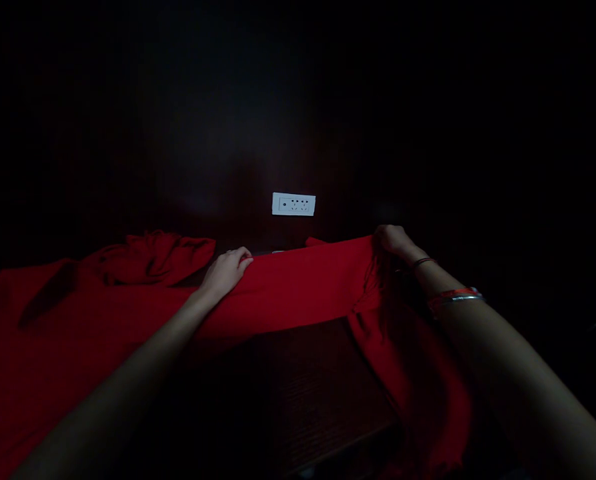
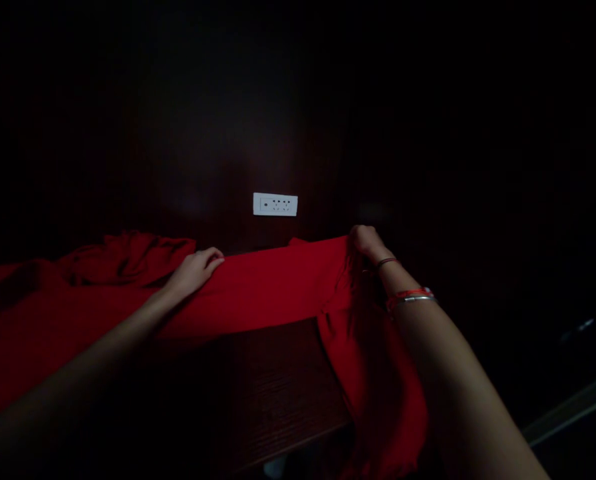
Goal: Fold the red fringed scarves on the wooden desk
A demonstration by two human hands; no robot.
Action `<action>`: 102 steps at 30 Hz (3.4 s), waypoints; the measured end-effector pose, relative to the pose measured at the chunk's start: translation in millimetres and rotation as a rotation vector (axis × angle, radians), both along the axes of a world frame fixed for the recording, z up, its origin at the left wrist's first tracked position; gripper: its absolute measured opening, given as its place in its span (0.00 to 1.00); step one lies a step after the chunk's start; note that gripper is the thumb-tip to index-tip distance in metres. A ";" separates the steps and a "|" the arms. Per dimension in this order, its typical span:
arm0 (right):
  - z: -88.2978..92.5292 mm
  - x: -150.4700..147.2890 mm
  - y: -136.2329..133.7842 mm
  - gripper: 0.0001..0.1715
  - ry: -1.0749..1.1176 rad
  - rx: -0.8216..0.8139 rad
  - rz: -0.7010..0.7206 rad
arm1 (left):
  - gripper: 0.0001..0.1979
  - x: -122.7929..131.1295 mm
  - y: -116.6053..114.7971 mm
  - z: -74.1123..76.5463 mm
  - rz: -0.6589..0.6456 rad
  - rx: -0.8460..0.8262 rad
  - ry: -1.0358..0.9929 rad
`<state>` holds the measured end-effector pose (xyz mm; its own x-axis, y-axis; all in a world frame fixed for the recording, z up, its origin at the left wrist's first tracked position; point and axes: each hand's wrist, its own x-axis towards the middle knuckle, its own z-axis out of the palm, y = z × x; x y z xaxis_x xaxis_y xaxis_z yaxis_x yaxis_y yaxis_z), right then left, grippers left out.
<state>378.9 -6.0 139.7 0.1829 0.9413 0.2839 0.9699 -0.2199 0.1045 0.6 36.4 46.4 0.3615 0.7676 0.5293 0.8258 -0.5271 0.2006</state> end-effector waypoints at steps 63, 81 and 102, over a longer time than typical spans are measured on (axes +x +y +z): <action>-14.1 -67.8 -112.2 0.12 -0.324 0.261 0.300 | 0.11 -10.0 -90.7 10.5 -0.330 0.142 -0.065; -0.9 -103.2 -120.2 0.09 -0.188 0.117 0.498 | 0.07 -53.3 -64.8 20.9 -0.283 0.015 0.084; 21.0 -101.2 -128.0 0.08 -0.125 0.231 0.408 | 0.31 37.9 -98.8 74.0 -0.235 -0.261 0.397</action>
